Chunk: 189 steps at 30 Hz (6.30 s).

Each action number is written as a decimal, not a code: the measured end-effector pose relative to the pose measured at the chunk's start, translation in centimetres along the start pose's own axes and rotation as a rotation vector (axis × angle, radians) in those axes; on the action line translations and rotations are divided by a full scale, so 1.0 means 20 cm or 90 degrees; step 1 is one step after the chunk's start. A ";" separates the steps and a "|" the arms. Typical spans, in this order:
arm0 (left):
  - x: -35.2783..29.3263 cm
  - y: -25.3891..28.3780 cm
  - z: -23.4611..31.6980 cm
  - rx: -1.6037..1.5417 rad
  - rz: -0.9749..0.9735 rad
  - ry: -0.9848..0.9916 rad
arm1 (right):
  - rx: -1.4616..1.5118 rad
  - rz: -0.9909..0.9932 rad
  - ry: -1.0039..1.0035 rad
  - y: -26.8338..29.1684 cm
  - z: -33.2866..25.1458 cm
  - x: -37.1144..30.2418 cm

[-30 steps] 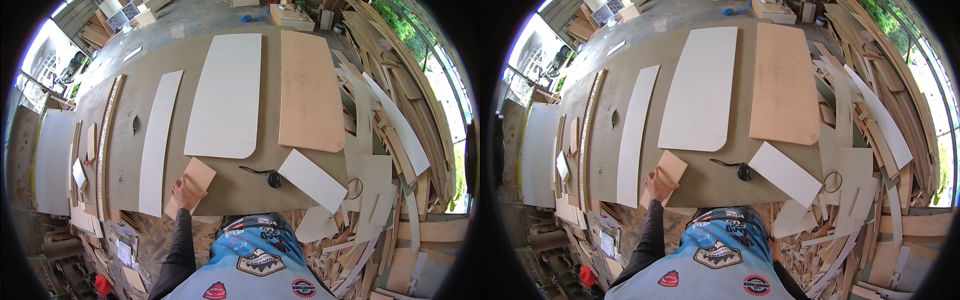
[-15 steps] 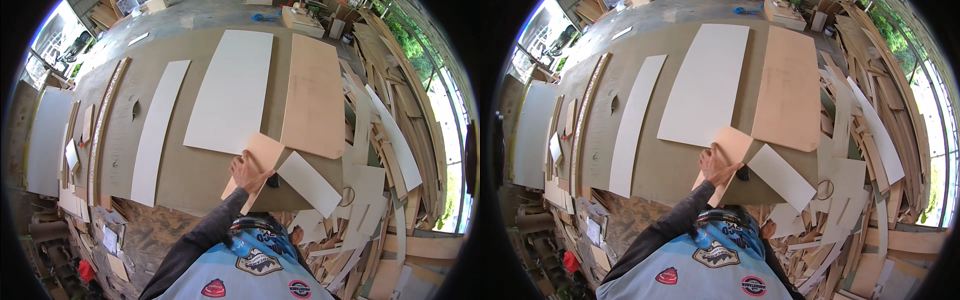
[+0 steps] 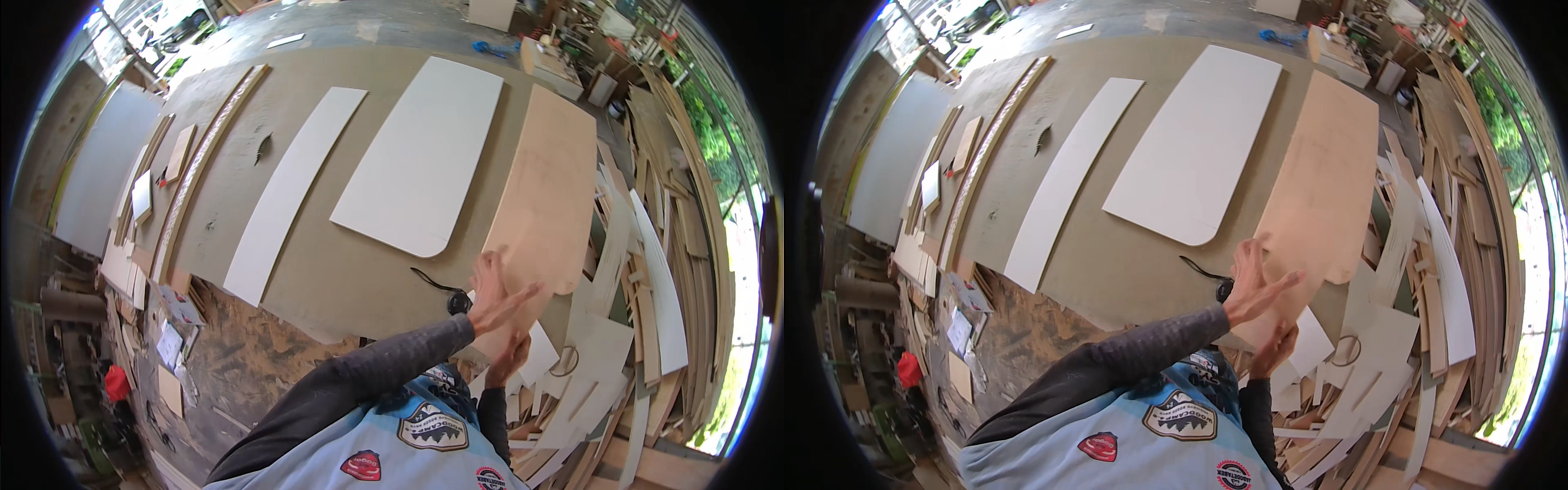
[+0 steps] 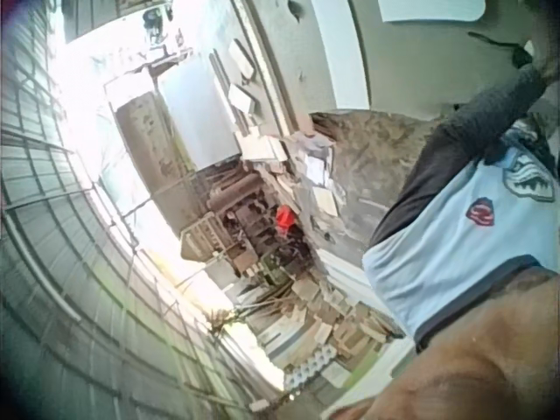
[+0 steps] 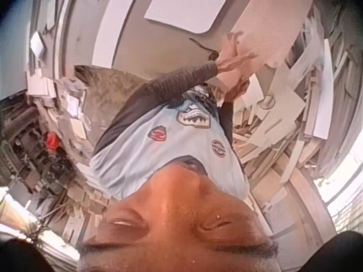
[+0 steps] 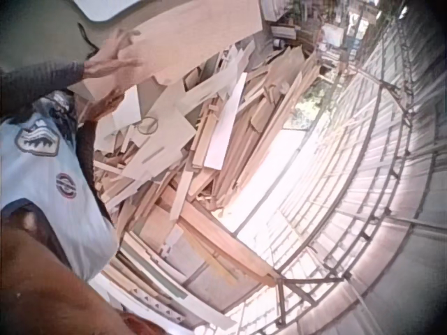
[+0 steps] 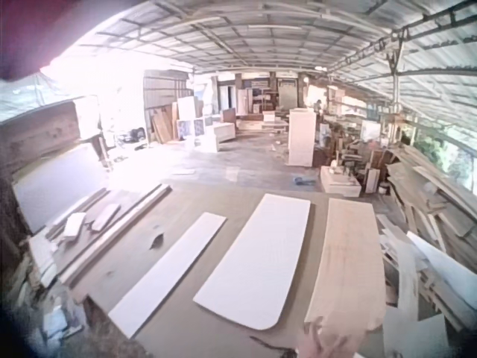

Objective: The person measures and marks wooden boards on a workbench using a measuring tape and a pencil, turning the boards over to mark different sides and checking their dimensions.

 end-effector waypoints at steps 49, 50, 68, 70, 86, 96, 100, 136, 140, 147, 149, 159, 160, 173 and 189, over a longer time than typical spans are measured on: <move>-0.21 1.75 -0.28 0.121 0.133 0.032 | -0.208 -0.233 0.146 -1.05 -0.10 0.02; -0.25 2.06 -0.51 0.140 0.256 0.066 | -0.227 -0.204 0.152 -1.11 -0.08 0.06; -0.51 2.53 -0.87 0.569 0.363 0.149 | -0.720 -0.071 0.144 -0.71 -0.09 -0.26; -0.32 2.25 -0.76 0.396 0.245 0.005 | -0.625 -0.079 0.133 -0.69 -0.06 -0.23; -0.15 1.13 -0.93 -0.215 -0.115 0.339 | 0.403 -0.288 -0.264 -1.20 -0.19 -0.43; 0.69 2.09 -1.19 0.222 0.247 0.131 | 0.228 0.004 -0.072 -1.05 0.02 0.31; 0.73 2.06 -1.22 0.180 0.222 0.111 | 0.142 0.005 -0.040 -1.02 0.04 0.39; 0.70 2.03 -1.17 0.188 0.212 0.096 | 0.269 -0.027 -0.014 -1.04 0.01 0.29; 0.70 2.03 -1.16 0.201 0.210 0.100 | 0.270 -0.031 -0.010 -1.04 0.00 0.29; 0.70 2.03 -1.17 0.211 0.211 0.093 | 0.257 -0.021 -0.008 -1.03 0.00 0.28; 0.70 2.03 -1.17 0.203 0.213 0.089 | 0.261 -0.026 -0.009 -1.03 0.00 0.28; 0.71 2.04 -1.17 0.232 0.207 0.084 | 0.261 -0.030 -0.011 -1.04 -0.02 0.28; 0.71 2.04 -1.17 0.234 0.207 0.084 | 0.261 -0.032 -0.016 -1.03 -0.01 0.28; 0.70 2.02 -1.15 0.215 0.208 0.085 | 0.277 -0.038 -0.019 -1.04 0.02 0.28; 0.70 2.03 -1.15 0.207 0.205 0.082 | 0.276 -0.045 -0.023 -1.03 0.00 0.29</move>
Point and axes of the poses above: each hand's wrist, its own x-axis towards the middle knuckle, its own y-axis out of the back of the hand, z = x × y, the point moved 9 cm from there along x, towards the middle knuckle, and after that the axes turned 11 degrees about -x, right-handed, at the moved point
